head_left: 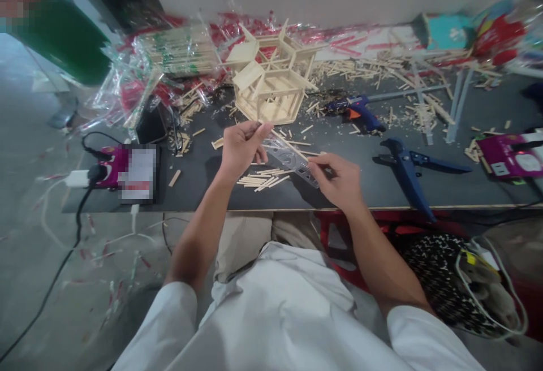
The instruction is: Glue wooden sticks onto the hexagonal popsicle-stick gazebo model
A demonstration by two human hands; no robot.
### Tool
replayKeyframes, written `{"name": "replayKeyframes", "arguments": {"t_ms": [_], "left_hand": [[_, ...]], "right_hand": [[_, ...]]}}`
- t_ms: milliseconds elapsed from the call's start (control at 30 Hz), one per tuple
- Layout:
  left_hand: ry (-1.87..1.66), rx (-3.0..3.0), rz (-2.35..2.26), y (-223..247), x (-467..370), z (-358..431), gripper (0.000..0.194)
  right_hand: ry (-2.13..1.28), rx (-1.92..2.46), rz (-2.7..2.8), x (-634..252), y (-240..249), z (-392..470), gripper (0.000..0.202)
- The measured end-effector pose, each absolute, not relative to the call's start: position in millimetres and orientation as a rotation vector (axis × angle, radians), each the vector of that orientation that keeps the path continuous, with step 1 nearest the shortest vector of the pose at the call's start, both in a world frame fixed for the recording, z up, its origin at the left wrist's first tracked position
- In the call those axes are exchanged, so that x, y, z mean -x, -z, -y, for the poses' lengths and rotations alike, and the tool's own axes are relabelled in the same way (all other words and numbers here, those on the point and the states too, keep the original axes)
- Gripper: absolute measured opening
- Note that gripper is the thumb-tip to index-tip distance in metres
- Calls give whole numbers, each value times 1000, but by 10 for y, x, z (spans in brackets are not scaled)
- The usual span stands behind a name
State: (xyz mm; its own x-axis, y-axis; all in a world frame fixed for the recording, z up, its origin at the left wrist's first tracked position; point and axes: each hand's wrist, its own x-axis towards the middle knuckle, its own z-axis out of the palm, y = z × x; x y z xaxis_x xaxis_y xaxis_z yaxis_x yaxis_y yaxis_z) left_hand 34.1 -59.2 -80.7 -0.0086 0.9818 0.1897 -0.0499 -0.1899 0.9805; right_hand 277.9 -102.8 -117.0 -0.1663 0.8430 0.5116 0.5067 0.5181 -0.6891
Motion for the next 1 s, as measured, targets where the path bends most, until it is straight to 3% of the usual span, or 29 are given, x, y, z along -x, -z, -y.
{"name": "replayKeyframes", "arguments": {"t_ms": [1000], "left_hand": [[-1332, -1212, -1008, 740, -314, 615, 47]], "right_hand": [[-434, 1080, 1866, -2784, 1150, 1029, 11]]}}
